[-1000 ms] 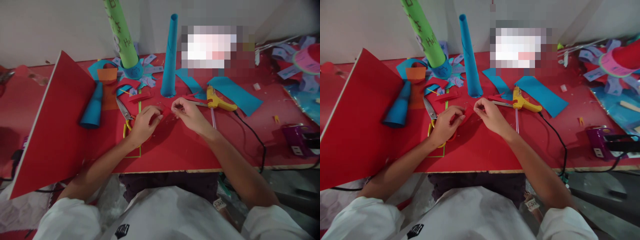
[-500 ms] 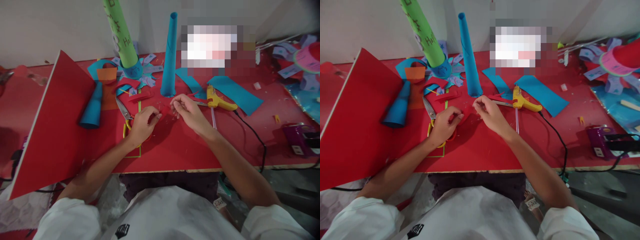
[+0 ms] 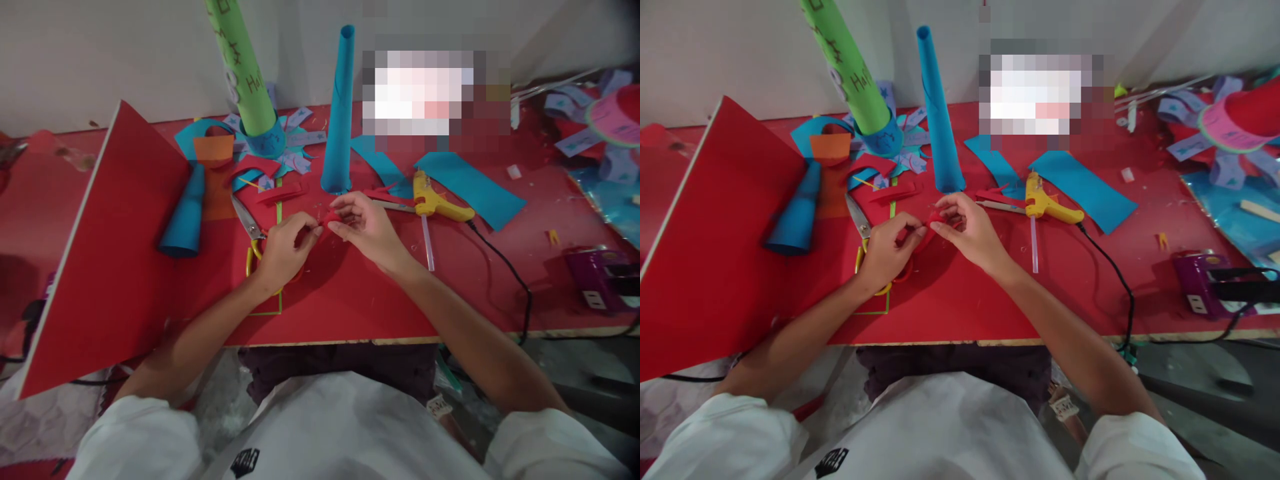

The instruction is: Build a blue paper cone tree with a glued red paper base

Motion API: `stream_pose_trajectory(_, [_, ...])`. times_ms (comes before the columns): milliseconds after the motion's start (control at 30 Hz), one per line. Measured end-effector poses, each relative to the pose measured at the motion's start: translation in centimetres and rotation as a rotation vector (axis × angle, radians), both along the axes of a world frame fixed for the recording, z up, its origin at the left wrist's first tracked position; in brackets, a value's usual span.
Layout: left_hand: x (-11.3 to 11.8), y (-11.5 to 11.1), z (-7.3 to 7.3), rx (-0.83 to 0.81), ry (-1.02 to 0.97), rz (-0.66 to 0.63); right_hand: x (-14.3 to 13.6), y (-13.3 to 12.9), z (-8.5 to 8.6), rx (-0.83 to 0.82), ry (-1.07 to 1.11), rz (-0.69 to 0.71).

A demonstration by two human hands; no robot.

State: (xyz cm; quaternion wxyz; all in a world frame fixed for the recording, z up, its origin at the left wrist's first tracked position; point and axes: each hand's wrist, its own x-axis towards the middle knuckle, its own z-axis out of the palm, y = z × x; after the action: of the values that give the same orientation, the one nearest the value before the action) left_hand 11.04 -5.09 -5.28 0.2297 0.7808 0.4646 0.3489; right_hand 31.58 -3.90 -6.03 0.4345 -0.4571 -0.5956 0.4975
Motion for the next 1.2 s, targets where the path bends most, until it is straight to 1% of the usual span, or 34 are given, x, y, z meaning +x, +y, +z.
stream_pose_trajectory(233, [-0.01, -0.02, 0.0, 0.007, -0.012, 0.005, -0.25, -0.02, 0.14, -0.106, 0.105, -0.008])
stream_pose_trajectory(367, [-0.01, -0.04, -0.07, 0.013, -0.02, -0.007, -0.55, -0.14, 0.04, -0.13, 0.145, -0.016])
stream_pose_trajectory(733, [0.12, -0.19, -0.01, -0.005, -0.016, -0.004, -0.74, -0.19, -0.55, -0.066, 0.12, -0.001])
stream_pose_trajectory(1200, [0.21, -0.27, -0.15, -0.01, -0.039, 0.012, -0.8, -0.11, -0.55, -0.016, 0.073, 0.0])
